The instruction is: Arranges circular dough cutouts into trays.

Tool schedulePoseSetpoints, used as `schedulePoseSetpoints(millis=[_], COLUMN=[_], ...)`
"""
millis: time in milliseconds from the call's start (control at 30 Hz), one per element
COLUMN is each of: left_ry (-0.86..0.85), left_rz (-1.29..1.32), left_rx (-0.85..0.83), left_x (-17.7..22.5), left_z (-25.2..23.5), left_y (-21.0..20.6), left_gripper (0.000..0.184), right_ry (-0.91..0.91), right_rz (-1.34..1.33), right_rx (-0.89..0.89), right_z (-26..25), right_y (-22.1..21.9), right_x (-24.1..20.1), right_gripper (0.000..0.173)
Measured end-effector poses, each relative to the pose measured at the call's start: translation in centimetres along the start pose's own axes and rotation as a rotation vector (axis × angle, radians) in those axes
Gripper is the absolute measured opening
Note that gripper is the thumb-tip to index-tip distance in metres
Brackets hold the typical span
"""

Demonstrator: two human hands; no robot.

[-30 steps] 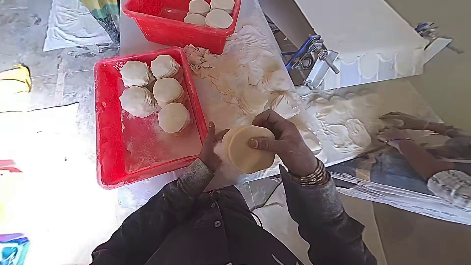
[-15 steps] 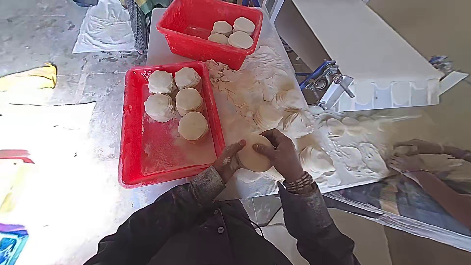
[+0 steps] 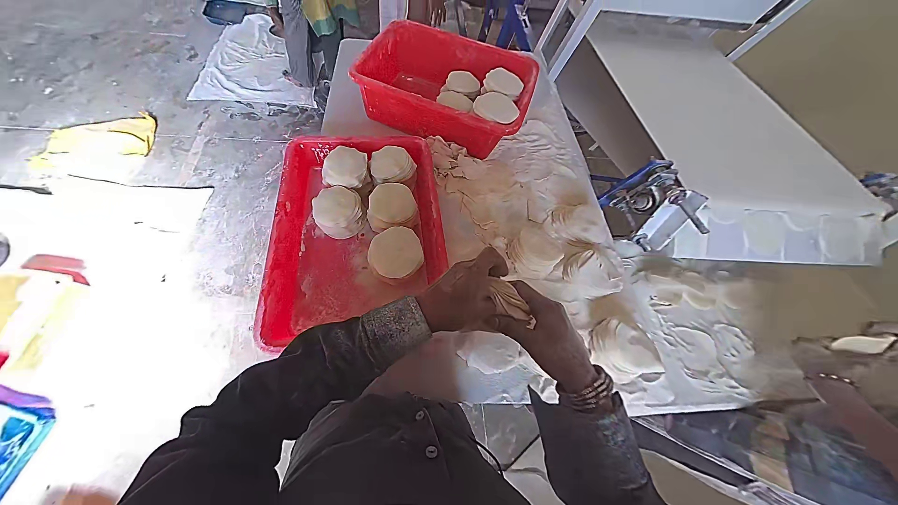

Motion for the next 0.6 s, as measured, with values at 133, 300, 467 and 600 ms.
schedulePoseSetpoints(millis=[133, 300, 467, 600], left_ry=[0.262, 0.034, 0.080, 0.258], left_rz=[0.594, -0.073, -0.093, 0.265], left_rx=[0.201, 0.161, 0.094, 0.344], left_x=[-4.2, -1.9, -2.5, -5.9], left_z=[1.7, 3.6, 5.4, 8.0], left_y=[1.4, 4.3, 7.8, 11.1], left_gripper=[0.049, 0.034, 0.043, 0.049], right_ry=[-0.027, -0.176, -0.032, -0.109], right_rz=[-0.431, -0.635, -0.560, -0.635], right_rx=[0.002, -0.214, -0.253, -0.315], right_z=[-0.7, -1.7, -3.3, -4.8], right_y=[-1.5, -6.5, -9.4, -11.5], right_x=[-1.0, -1.1, -4.3, -6.6], right_gripper=[0.036, 0.079, 0.071, 0.033])
Point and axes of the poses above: each hand's wrist, its own z-axis away from the middle knuckle, its own y-axis out of the back of the hand, x = y × z, the point moved 6 cm from there along -z, towards the middle knuckle, and after that the axes turned 9 degrees about x, right-handed, at the moved point
